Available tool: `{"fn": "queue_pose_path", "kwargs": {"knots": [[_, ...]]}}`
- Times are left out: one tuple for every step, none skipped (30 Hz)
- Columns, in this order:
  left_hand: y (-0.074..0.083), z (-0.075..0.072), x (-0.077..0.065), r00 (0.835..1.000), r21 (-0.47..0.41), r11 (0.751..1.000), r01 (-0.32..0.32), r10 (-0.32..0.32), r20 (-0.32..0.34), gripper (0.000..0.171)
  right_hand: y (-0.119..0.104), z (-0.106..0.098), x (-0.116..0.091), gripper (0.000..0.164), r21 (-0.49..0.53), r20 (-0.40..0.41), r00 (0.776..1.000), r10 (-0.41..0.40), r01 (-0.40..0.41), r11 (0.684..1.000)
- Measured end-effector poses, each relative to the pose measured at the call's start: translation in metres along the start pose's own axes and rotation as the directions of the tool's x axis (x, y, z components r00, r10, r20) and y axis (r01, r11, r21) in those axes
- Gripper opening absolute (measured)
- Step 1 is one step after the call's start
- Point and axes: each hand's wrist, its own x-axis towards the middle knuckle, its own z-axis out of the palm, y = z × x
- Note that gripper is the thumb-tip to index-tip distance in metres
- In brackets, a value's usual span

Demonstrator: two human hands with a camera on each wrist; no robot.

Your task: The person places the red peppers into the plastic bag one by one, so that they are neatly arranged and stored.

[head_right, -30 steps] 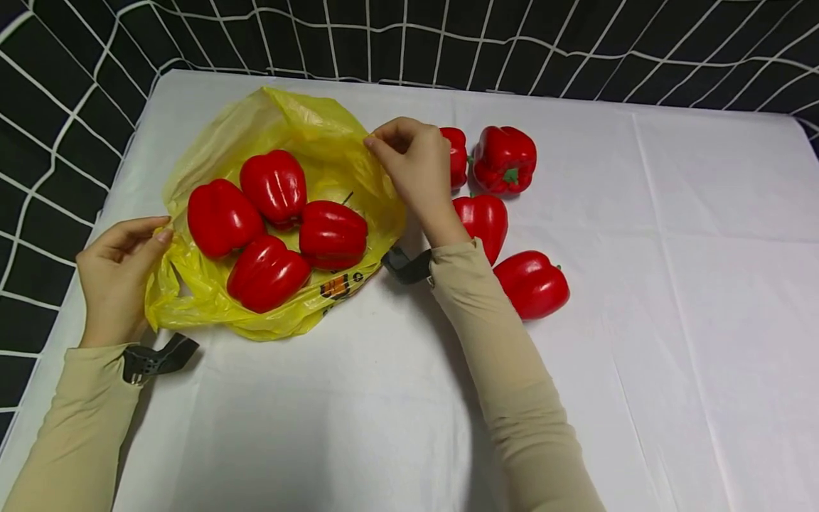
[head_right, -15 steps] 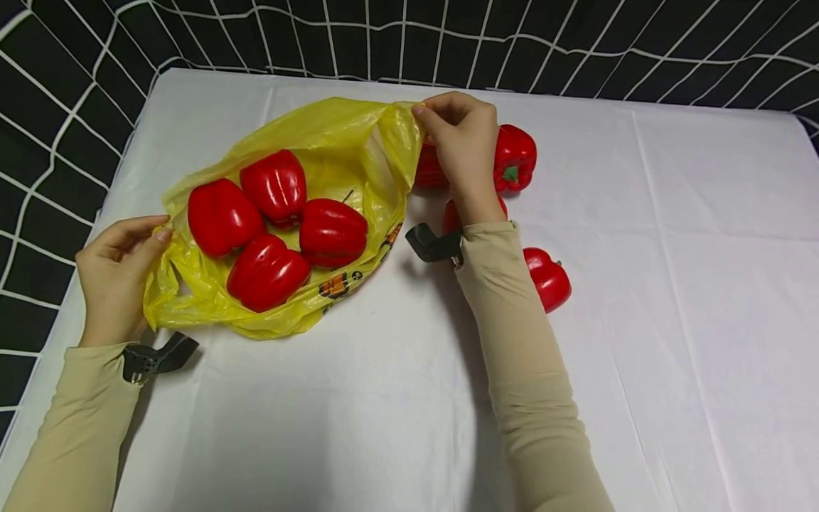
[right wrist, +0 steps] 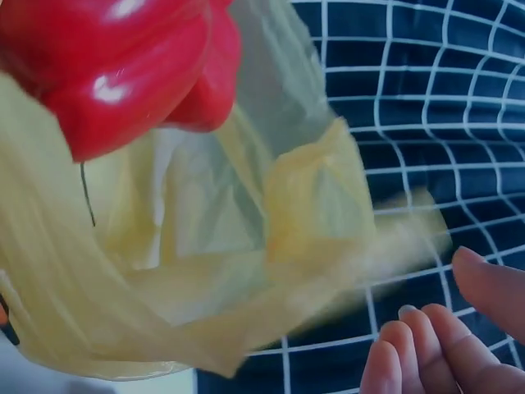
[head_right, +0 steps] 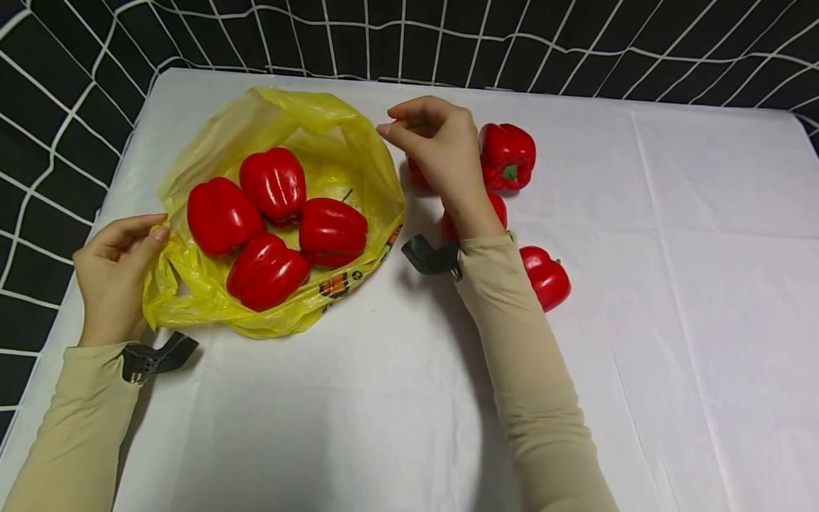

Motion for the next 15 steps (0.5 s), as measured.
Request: {"fn": "queue_pose_path", "kwargs": {"knots": [[0.000, 0.000, 0.000, 1.000, -0.002, 1.000, 0.000, 0.000, 0.000, 0.014, -0.001, 0.000, -0.002, 0.028, -0.008, 0.008, 1.000, -0.001, 0.001, 1.000], [0.000, 0.000, 0.000, 1.000, -0.006, 1.000, -0.001, 0.001, 0.001, 0.014, -0.002, -0.001, -0.003, 0.028, -0.012, 0.017, 1.000, 0.000, 0.000, 1.000], [0.000, 0.000, 0.000, 1.000, -0.009, 1.000, -0.001, 0.001, 0.001, 0.014, -0.003, -0.001, -0.005, 0.028, -0.016, 0.025, 1.000, -0.001, 0.002, 1.000], [0.000, 0.000, 0.000, 1.000, -0.011, 1.000, 0.000, 0.000, 0.000, 0.015, -0.004, -0.002, -0.007, 0.028, -0.017, 0.032, 0.999, -0.001, 0.002, 1.000], [0.000, 0.000, 0.000, 1.000, -0.012, 1.000, 0.000, 0.000, 0.000, 0.015, -0.005, -0.003, -0.009, 0.027, -0.020, 0.038, 0.999, -0.003, 0.004, 1.000], [-0.001, 0.000, 0.000, 1.000, -0.012, 1.000, 0.001, -0.001, 0.000, 0.015, -0.006, -0.004, -0.012, 0.027, -0.021, 0.044, 0.999, -0.003, 0.004, 1.000], [-0.001, 0.000, 0.000, 1.000, -0.011, 1.000, 0.002, -0.002, 0.000, 0.015, -0.007, -0.006, -0.014, 0.026, -0.023, 0.047, 0.999, -0.007, 0.008, 1.000], [-0.001, 0.000, 0.000, 1.000, -0.011, 1.000, 0.001, -0.001, 0.000, 0.015, -0.008, -0.008, -0.017, 0.026, -0.025, 0.050, 0.999, -0.010, 0.011, 1.000], [-0.001, 0.000, 0.000, 1.000, -0.009, 1.000, 0.002, -0.002, -0.001, 0.015, -0.008, -0.010, -0.019, 0.026, -0.028, 0.051, 0.999, -0.011, 0.013, 1.000], [-0.001, 0.000, 0.000, 1.000, -0.007, 1.000, 0.002, -0.003, -0.002, 0.015, -0.009, -0.013, -0.022, 0.026, -0.031, 0.053, 0.999, -0.014, 0.015, 0.999], [-0.001, 0.000, 0.000, 1.000, -0.005, 1.000, 0.003, -0.003, -0.002, 0.015, -0.009, -0.015, -0.025, 0.025, -0.031, 0.053, 0.998, -0.019, 0.021, 0.999], [-0.001, 0.000, 0.000, 1.000, -0.004, 1.000, 0.004, -0.004, -0.002, 0.015, -0.009, -0.019, -0.027, 0.025, -0.035, 0.053, 0.998, -0.025, 0.027, 0.999], [-0.001, 0.000, 0.000, 1.000, -0.005, 1.000, 0.005, -0.005, -0.003, 0.015, -0.009, -0.022, -0.030, 0.025, -0.039, 0.050, 0.998, -0.030, 0.032, 0.999], [-0.002, 0.000, 0.000, 1.000, -0.006, 1.000, 0.006, -0.006, -0.004, 0.015, -0.009, -0.026, -0.033, 0.025, -0.044, 0.048, 0.998, -0.032, 0.034, 0.998], [-0.002, 0.000, 0.000, 1.000, -0.006, 1.000, 0.007, -0.007, -0.004, 0.015, -0.009, -0.030, -0.036, 0.024, -0.039, 0.045, 0.998, -0.034, 0.036, 0.999]]}}
